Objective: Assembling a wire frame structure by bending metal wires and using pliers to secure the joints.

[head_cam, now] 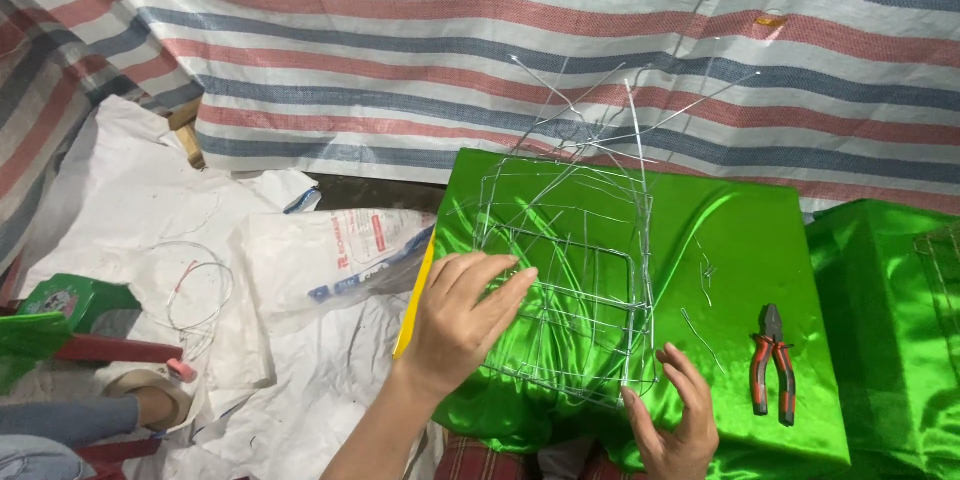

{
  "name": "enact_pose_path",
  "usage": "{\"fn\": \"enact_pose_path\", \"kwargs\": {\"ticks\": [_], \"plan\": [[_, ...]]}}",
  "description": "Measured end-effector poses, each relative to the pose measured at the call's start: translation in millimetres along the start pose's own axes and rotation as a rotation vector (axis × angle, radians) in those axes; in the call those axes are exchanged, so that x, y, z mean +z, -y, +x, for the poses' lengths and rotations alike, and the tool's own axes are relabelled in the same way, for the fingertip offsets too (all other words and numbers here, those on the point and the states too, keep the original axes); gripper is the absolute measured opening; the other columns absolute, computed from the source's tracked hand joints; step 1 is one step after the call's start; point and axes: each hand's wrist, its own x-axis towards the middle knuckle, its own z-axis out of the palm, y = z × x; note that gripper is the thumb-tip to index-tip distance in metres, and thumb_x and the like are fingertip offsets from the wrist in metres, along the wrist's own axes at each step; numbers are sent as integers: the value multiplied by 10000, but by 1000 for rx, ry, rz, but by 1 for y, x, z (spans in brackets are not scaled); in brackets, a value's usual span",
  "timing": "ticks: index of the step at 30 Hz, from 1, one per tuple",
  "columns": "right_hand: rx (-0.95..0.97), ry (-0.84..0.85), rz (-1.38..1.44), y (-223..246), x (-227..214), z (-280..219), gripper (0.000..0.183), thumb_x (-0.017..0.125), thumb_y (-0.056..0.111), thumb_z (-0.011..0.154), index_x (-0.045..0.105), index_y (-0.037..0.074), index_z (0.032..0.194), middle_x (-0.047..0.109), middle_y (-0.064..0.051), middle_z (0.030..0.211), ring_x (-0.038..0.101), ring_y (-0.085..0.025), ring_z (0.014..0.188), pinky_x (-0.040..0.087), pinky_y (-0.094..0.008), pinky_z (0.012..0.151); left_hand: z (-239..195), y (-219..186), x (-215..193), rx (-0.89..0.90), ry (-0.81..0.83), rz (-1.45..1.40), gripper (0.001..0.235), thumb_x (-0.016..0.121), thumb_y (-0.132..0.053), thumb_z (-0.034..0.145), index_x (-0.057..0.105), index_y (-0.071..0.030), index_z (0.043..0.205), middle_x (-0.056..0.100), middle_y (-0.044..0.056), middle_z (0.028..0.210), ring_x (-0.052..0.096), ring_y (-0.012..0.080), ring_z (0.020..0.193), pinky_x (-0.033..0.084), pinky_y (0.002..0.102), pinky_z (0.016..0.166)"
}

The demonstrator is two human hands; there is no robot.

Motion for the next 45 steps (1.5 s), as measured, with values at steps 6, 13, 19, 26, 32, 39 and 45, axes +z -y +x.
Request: {"fn": "enact_pose_path", "kwargs": {"ticks": [6,13,19,26,32,39,45], "plan": [[283,-14,-5,12,-1,-15,624,648,346,888,487,64,1421,599,-152,1459,620,-317,1325,510,-529,1115,-48,23,10,-231,-75,-103,649,726,-403,909,475,-61,1400,532,197,1361,599,265,1181,586,360,1029],[434,55,-39,-9,12,-49,665,499,460,948,474,75,1490,610,-171,1436,638,-311,1260,527,-507,1067,-109,46,18,-775,95,-499,865,577,-471,890,238,-58,1571,389,164,1591,435,306,1434,423,473,1136],[297,76,-29,-21,29,-56,452,529,274,997,607,40,1376,609,-172,1452,603,-308,1330,534,-494,1085,-135,44,44,-1010,315,-681,911,454,-661,843,204,-180,1575,308,96,1642,383,296,1442,370,511,1151],[306,61,-69,-32,28,-47,356,525,164,1011,656,38,1317,592,-198,1465,658,-251,1150,606,-329,844,-158,27,51,-1003,316,-825,817,436,-687,862,368,-222,1530,598,67,1471,520,291,1397,365,598,1136],[399,123,-41,-59,19,-25,350,515,106,1013,636,-16,1317,488,-233,1527,594,-306,1241,602,-367,955,-167,-7,40,-1024,442,-682,853,480,-668,803,316,-261,1535,580,18,1479,541,272,1354,354,658,1113],[483,120,78,-42,11,-2,450,481,12,971,550,-13,1416,496,-153,1520,410,-52,519,392,-175,416,-160,-33,35,-1175,524,-533,1021,729,-494,777,129,-326,1586,403,39,1608,431,285,1438,306,630,1149],[402,-37,130,-8,-13,36,482,395,197,1040,491,-45,1445,544,-258,1445,596,-352,1274,512,-446,1081,-159,-49,43,-1050,312,-564,1045,743,-422,767,124,-191,1577,279,89,1640,411,276,1440,313,616,1149]]}}
